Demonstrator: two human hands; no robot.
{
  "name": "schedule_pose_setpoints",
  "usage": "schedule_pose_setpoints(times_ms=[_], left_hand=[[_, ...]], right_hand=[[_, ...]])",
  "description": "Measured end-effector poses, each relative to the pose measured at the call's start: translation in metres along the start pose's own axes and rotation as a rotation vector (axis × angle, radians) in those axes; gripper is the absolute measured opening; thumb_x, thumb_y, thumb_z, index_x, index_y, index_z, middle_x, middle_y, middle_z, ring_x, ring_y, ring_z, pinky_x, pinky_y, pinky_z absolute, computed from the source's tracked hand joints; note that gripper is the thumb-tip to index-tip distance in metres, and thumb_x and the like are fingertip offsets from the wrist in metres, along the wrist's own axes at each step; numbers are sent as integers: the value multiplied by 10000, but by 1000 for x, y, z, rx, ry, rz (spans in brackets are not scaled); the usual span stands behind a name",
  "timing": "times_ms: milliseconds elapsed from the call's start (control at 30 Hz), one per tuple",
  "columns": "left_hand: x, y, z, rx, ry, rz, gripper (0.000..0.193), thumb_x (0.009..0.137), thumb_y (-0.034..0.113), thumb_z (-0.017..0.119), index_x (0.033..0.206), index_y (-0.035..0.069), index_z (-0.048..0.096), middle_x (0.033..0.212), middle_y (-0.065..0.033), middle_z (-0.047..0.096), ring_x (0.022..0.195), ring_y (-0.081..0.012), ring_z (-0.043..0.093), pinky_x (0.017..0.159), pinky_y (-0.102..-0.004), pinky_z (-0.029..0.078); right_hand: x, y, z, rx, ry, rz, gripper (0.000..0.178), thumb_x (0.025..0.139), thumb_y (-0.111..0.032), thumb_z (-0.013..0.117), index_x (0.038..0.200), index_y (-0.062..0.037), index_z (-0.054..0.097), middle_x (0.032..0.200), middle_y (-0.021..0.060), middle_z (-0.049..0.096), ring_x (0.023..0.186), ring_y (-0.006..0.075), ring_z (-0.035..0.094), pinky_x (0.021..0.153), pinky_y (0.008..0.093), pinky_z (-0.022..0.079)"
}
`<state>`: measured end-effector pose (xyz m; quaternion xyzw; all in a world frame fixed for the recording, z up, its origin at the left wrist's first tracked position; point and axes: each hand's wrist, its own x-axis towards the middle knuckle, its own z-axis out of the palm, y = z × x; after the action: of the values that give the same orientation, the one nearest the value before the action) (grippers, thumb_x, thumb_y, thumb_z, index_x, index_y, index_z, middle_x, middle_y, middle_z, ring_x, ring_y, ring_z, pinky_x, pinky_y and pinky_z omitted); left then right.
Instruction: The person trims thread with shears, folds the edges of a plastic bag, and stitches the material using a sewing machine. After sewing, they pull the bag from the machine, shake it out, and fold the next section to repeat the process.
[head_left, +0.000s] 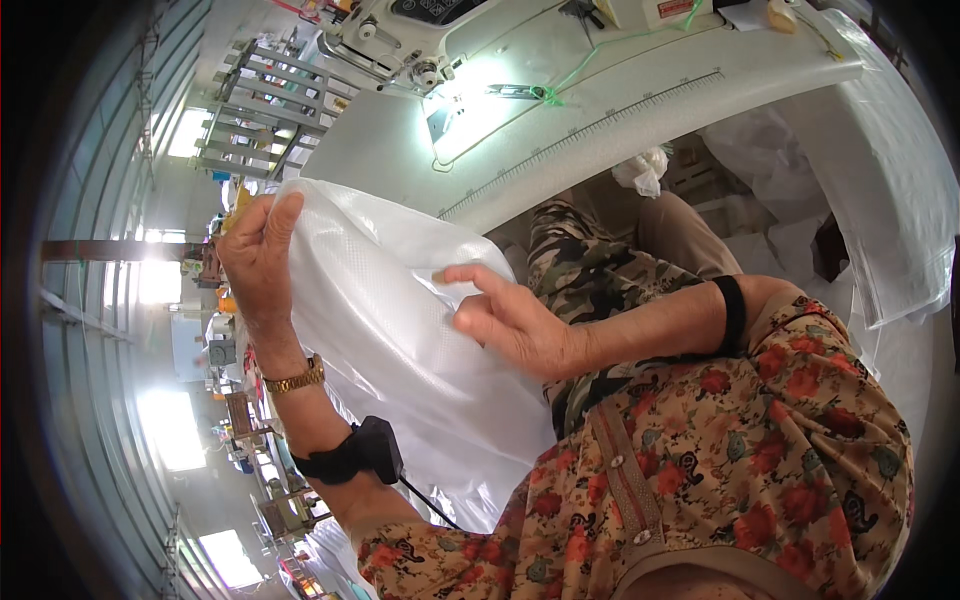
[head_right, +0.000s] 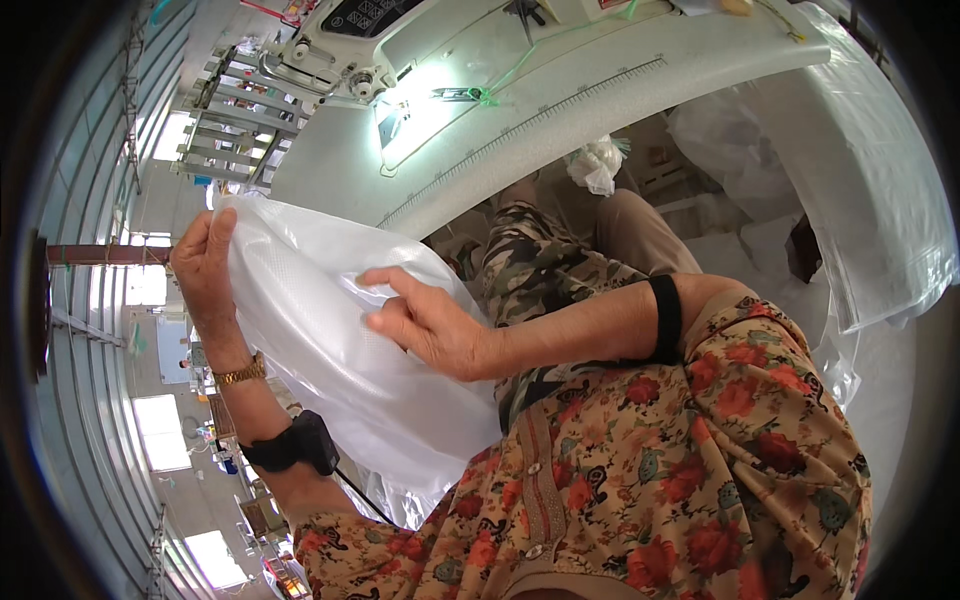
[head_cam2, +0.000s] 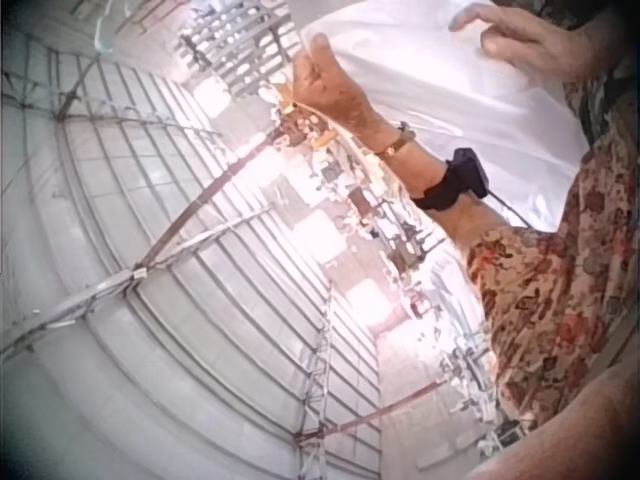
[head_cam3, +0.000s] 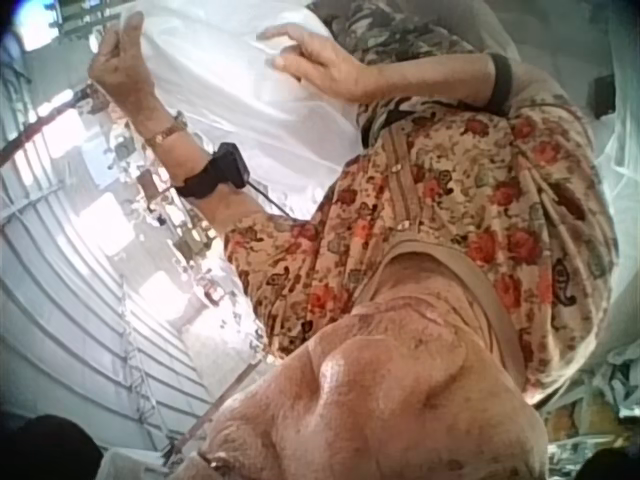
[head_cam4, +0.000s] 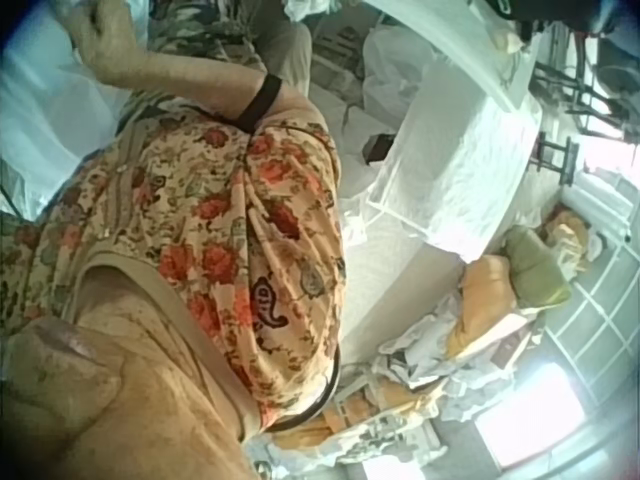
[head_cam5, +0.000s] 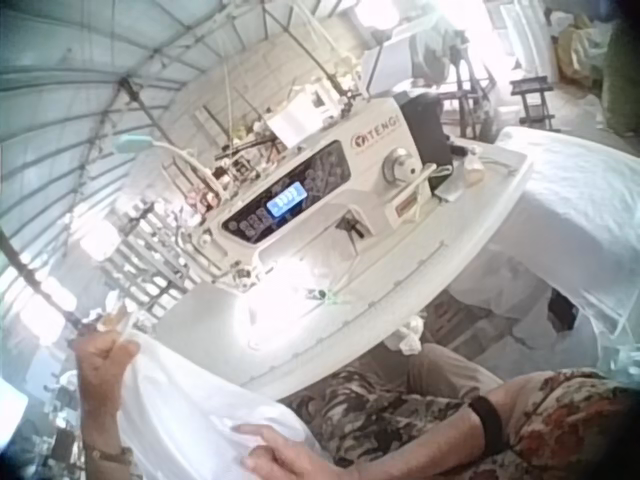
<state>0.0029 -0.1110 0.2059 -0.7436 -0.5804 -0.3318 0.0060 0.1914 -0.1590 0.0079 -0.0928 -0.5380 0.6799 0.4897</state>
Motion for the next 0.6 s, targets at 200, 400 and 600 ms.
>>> schedule_pose_setpoints(times_ms=[200, 400, 600], left_hand=[[0, 4, 5, -61, 9, -14, 240, 876, 193, 683, 765, -16, 643, 620, 68, 477, 587, -27, 366, 526, -193, 292], [-4, 5, 0, -32, 8, -26, 280, 882, 179, 677, 690, 3, 574, 614, 83, 425, 586, -25, 329, 514, -198, 269], [-7, -3, -4, -33, 35, -9, 309, 893, 167, 661, 662, 8, 531, 603, 84, 392, 574, -28, 302, 504, -207, 246]], right_hand=[[31, 6, -2, 265, -149, 125, 314, 975, -228, 503, 1220, -33, 504, 655, -13, 445, 595, 61, 443, 566, 250, 409], [28, 10, -12, 140, -199, 149, 175, 959, -170, 520, 906, -30, 611, 681, -5, 496, 639, 62, 462, 624, 227, 424], [25, 13, -16, -72, 42, -176, 215, 967, -184, 522, 819, -30, 546, 737, -29, 439, 708, 64, 392, 654, 234, 392]])
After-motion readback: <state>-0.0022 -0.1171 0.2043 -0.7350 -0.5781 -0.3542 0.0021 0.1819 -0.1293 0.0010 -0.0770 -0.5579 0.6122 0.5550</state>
